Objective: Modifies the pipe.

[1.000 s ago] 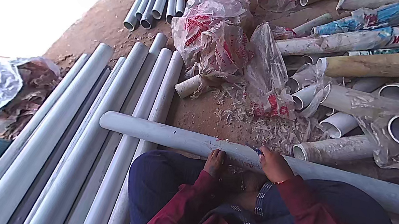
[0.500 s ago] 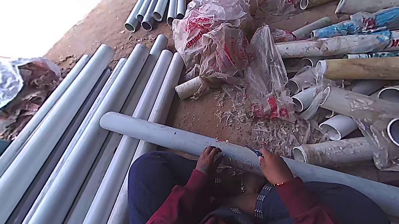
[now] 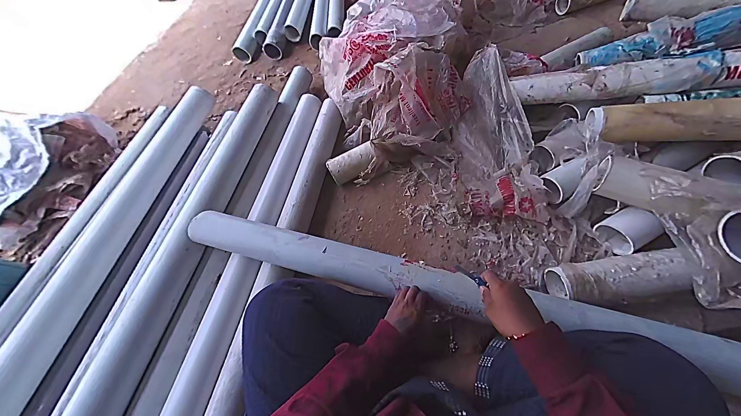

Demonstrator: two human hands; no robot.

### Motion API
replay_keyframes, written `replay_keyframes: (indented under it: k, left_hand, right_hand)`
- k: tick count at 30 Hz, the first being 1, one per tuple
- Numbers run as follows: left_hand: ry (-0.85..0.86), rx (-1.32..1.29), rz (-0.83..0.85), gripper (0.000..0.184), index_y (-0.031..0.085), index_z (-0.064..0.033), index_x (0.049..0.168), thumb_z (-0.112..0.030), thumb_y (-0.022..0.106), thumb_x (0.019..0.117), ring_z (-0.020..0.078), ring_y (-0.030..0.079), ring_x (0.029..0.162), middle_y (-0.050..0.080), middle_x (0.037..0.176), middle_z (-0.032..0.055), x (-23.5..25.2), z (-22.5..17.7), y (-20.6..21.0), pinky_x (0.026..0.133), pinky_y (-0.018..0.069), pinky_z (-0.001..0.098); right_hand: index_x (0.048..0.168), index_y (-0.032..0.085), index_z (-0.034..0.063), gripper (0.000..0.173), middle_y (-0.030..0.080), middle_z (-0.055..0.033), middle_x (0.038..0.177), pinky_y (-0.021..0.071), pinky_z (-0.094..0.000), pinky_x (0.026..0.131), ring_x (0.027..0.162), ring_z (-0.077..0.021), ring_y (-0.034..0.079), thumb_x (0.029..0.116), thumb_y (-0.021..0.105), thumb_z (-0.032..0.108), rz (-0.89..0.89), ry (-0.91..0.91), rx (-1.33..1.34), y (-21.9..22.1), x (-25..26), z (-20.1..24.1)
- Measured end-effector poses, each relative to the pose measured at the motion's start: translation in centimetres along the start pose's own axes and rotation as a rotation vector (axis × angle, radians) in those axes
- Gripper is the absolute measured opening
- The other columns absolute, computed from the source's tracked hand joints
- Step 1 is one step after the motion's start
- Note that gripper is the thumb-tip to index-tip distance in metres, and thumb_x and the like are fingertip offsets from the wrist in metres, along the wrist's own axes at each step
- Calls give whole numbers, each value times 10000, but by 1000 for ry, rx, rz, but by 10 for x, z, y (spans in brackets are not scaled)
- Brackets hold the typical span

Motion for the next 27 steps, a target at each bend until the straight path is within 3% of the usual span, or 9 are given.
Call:
replay_keyframes:
  k: [3, 5, 9, 12, 16, 20, 24, 27]
  left_hand:
    - [273, -42, 223, 288, 642, 141, 1183, -78, 544, 1023, 466, 618, 1221, 643, 1240, 335, -19, -48, 48, 1077, 467, 509]
    - [238, -134, 303, 334, 607, 165, 1230, -92, 496, 1049, 465, 577, 1286, 602, 1309, 356, -18, -60, 53, 1122, 424, 500]
    - [-67, -274, 136, 356, 631, 151, 1197, -132, 460, 1066, 429, 653, 1161, 653, 1211, 326, -4, -27, 11, 1051, 486, 499]
    - [-152, -312, -166, 305, 684, 142, 1106, -110, 519, 1052, 419, 703, 1035, 694, 1116, 313, -8, 10, -27, 974, 529, 513]
    - [-195, -333, -442, 287, 670, 98, 1239, 1, 502, 1029, 398, 712, 1080, 701, 1201, 277, -13, 50, -57, 1002, 536, 499]
    - [-212, -314, -403, 360, 635, 75, 1315, -4, 601, 966, 438, 590, 1273, 619, 1346, 292, -9, 66, -62, 1123, 436, 492]
    - [-83, -215, -444, 264, 736, 55, 1136, -68, 704, 905, 482, 552, 1290, 668, 1276, 269, -8, 64, -51, 1137, 399, 528]
    - [-66, -201, -413, 227, 749, 35, 1111, -80, 689, 924, 462, 558, 1290, 677, 1273, 243, -7, 64, -49, 1134, 403, 518]
  right_hand:
    - [1436, 492, -28, 371, 640, -297, 1270, 472, -563, 1039, 1225, -437, 623, 1107, 415, 126, -4, 5, 7, 0, 1, -1]
    - [1439, 492, -28, 376, 642, -297, 1271, 474, -562, 1038, 1223, -437, 626, 1107, 413, 131, -16, 9, 11, -1, 2, -3]
    - [1415, 507, -36, 363, 646, -304, 1247, 477, -575, 1024, 1208, -447, 629, 1106, 421, 135, -41, 13, 1, -1, 0, -8]
    - [1420, 504, -40, 368, 641, -310, 1259, 475, -573, 1030, 1212, -451, 627, 1109, 418, 136, -40, 14, 7, -1, 0, -5]
    - [1439, 494, -35, 382, 640, -304, 1274, 471, -575, 1037, 1216, -443, 630, 1111, 416, 144, -34, 6, 10, 2, 0, -2]
    - [1411, 506, -43, 361, 659, -291, 1230, 488, -559, 1015, 1161, -431, 656, 1107, 417, 129, -31, 5, 20, 8, 7, -8]
    - [1416, 506, -37, 365, 670, -282, 1225, 496, -557, 1009, 1145, -422, 670, 1108, 414, 137, -32, 18, 12, 11, 12, -10]
    - [1394, 516, -46, 354, 671, -282, 1216, 499, -561, 1003, 1139, -418, 672, 1106, 418, 135, -44, 20, 3, 13, 16, -11]
Point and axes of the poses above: each hand's wrist, its own x-axis towards the middle knuckle, its own y-axis out of the palm, z = x × y, the point moved 6 cm from there along x, towards the middle knuckle
